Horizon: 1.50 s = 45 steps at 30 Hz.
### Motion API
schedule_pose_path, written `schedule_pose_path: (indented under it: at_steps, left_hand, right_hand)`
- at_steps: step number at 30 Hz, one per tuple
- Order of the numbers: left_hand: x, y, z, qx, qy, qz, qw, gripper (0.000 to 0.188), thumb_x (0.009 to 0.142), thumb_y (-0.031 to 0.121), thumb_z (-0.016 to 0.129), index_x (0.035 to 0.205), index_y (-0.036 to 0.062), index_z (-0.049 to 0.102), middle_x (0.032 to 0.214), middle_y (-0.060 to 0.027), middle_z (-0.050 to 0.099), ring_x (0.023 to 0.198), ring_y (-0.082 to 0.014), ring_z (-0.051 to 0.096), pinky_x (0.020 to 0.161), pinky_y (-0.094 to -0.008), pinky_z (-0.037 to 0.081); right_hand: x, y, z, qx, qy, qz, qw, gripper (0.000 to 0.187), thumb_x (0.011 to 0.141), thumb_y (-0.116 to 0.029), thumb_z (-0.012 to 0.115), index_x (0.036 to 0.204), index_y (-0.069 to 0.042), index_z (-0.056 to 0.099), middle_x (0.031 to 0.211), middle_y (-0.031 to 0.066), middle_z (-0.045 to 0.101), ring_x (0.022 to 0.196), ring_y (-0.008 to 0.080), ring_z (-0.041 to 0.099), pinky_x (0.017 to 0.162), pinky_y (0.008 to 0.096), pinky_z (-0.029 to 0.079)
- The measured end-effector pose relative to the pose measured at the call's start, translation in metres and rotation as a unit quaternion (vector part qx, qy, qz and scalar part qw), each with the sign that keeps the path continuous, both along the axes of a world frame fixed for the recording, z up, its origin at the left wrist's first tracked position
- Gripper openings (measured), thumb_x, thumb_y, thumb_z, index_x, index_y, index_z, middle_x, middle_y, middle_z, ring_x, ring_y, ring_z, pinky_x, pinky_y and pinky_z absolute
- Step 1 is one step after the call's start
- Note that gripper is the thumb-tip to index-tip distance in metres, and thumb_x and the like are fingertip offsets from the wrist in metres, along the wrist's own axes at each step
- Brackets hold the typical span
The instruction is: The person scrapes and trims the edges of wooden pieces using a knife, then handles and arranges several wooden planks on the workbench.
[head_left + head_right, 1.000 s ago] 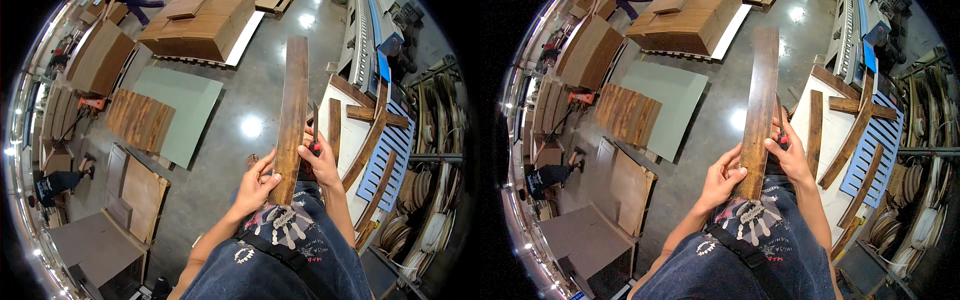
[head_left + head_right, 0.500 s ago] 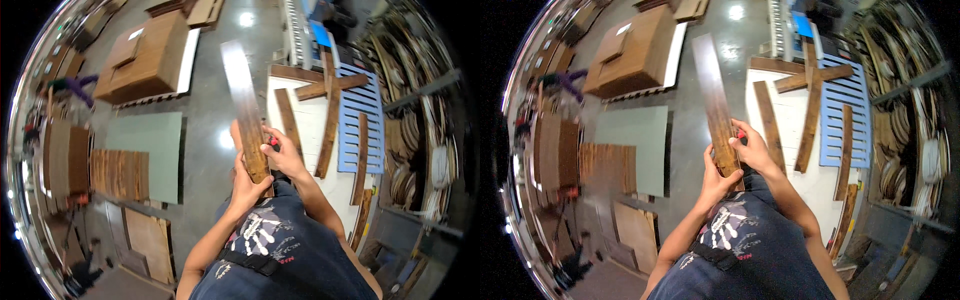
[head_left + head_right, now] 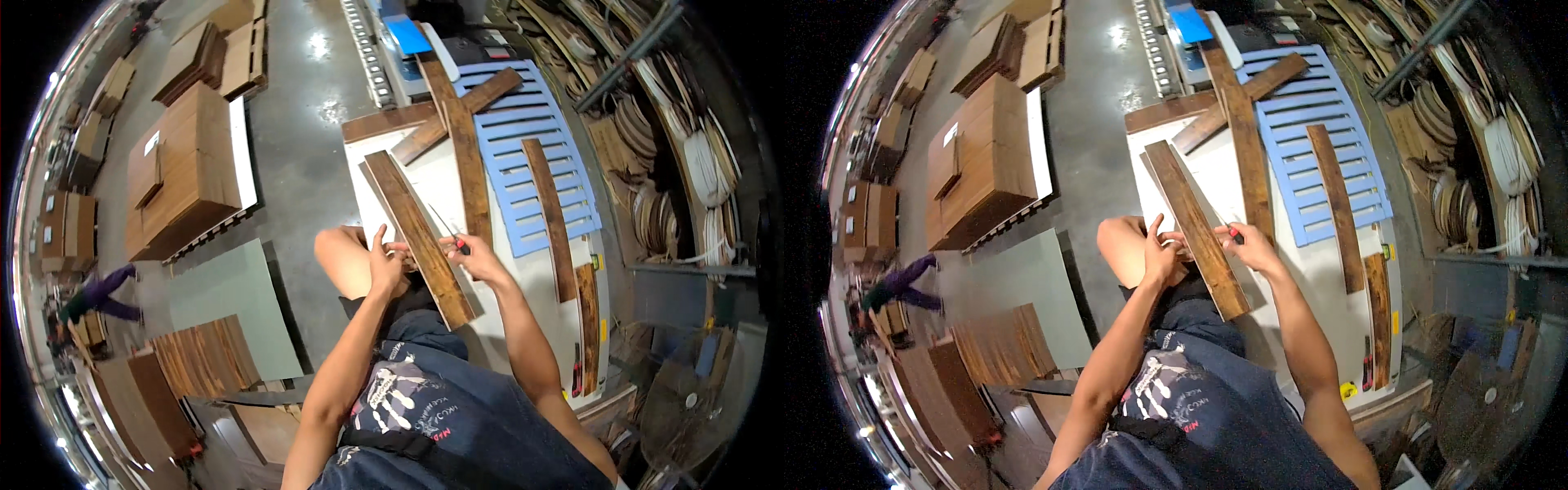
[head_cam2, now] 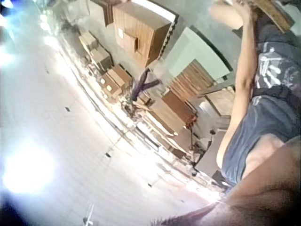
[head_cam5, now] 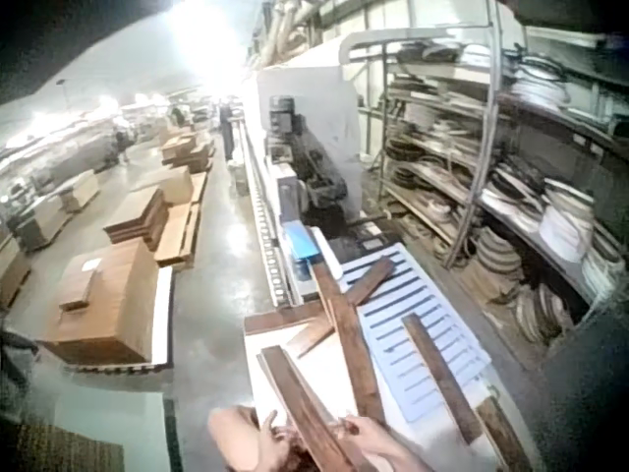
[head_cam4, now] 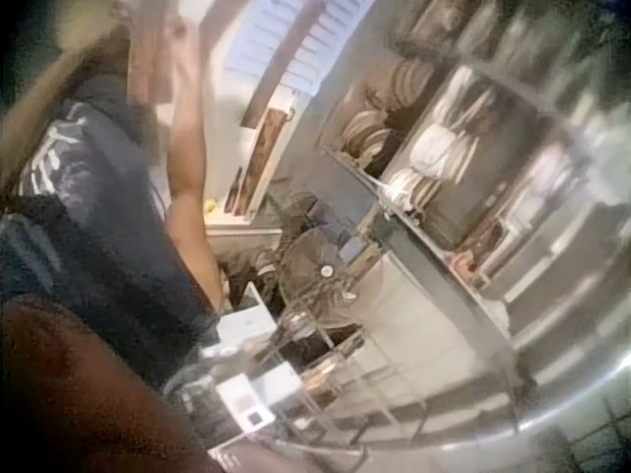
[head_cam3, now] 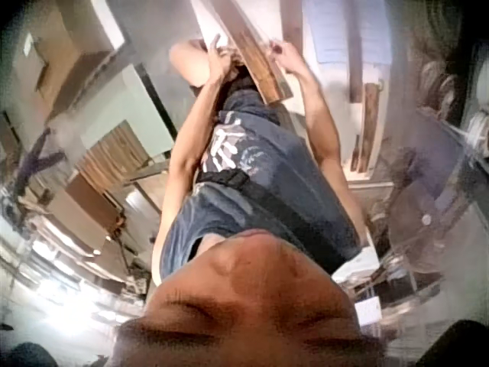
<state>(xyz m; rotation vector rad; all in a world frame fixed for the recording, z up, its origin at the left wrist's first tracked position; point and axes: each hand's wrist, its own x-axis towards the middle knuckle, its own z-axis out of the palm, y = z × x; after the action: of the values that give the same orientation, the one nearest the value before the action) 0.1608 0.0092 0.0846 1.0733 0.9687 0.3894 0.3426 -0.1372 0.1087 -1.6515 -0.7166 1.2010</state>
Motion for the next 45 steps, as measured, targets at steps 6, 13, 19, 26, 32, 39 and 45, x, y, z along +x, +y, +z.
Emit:
schedule_pose_path:
  at_steps: [6,13,19,26,32,39,45]
  left_hand:
    - [0.04,-0.004,0.002,-0.028,0.111,-0.066,0.991,0.075,0.091,0.004,0.067,0.153,0.0055,0.025,0.104,-0.014,0.06,0.087,-0.0246,0.066,0.067,-0.0388,0.062]
    - [0.042,-0.025,0.003,0.299,0.296,-0.12,0.899,0.069,0.086,0.002,0.064,0.148,-0.0003,0.032,0.114,-0.0272,0.051,0.096,-0.0387,0.06,0.09,-0.0436,0.049]
    - [0.032,-0.027,0.022,0.408,0.237,-0.113,0.874,0.072,0.081,0.002,0.066,0.146,0.0002,0.036,0.126,-0.0311,0.04,0.116,-0.0443,0.045,0.101,-0.0491,0.042]
    - [-0.018,-0.021,0.145,0.638,0.043,-0.332,0.694,0.086,0.07,0.01,0.078,0.149,0.02,0.044,0.148,-0.0158,0.04,0.141,-0.0383,0.035,0.118,-0.0531,0.029]
    - [-0.069,-0.037,0.189,0.702,-0.05,-0.313,0.637,0.041,0.083,0.014,0.061,0.123,0.0216,0.068,0.129,-0.0067,0.062,0.128,-0.0267,0.055,0.112,-0.0474,0.04]
    - [-0.143,-0.005,0.205,0.629,-0.097,0.03,0.771,0.041,0.087,-0.002,0.068,0.125,0.0077,0.056,0.108,-0.0211,0.07,0.095,-0.0314,0.071,0.081,-0.0397,0.059]
    - [-0.175,-0.021,0.187,0.454,-0.074,0.212,0.862,0.047,0.086,-0.008,0.071,0.13,-0.0025,0.056,0.108,-0.0192,0.07,0.095,-0.023,0.07,0.082,-0.0331,0.058]
  right_hand:
    - [0.039,-0.007,0.013,-0.093,0.113,0.048,0.988,0.029,0.091,0.0,0.062,0.12,0.001,0.066,0.109,0.0065,0.074,0.089,0.0164,0.067,0.076,0.0284,0.053]
    - [0.061,-0.015,0.002,-0.201,-0.363,-0.236,0.879,0.056,0.075,-0.033,0.086,0.114,0.0,0.064,0.104,0.0176,0.07,0.1,0.0343,0.066,0.086,0.0415,0.05]
    - [0.063,-0.03,-0.051,-0.086,-0.127,-0.219,0.964,0.033,0.083,-0.017,0.079,0.107,0.001,0.066,0.088,0.0036,0.066,0.08,0.0148,0.061,0.074,0.0303,0.049]
    - [0.007,-0.031,0.093,-0.092,0.05,-0.099,0.99,0.033,0.091,-0.023,0.075,0.114,0.0,0.066,0.085,-0.001,0.06,0.077,0.0047,0.054,0.064,0.0211,0.045]
    - [-0.072,0.028,0.108,0.033,0.233,0.047,0.971,0.032,0.097,-0.02,0.067,0.119,0.003,0.061,0.099,0.0025,0.065,0.087,0.0089,0.063,0.071,0.023,0.053]
    - [-0.116,0.048,0.173,0.042,0.153,0.08,0.984,0.034,0.106,-0.031,0.052,0.13,-0.008,0.056,0.079,-0.0071,0.045,0.066,0.0024,0.039,0.057,0.0183,0.03]
    - [-0.154,0.038,0.241,0.174,-0.219,0.182,0.942,0.027,0.097,-0.023,0.059,0.114,-0.003,0.066,0.082,0.0091,0.058,0.074,0.023,0.059,0.071,0.034,0.048]
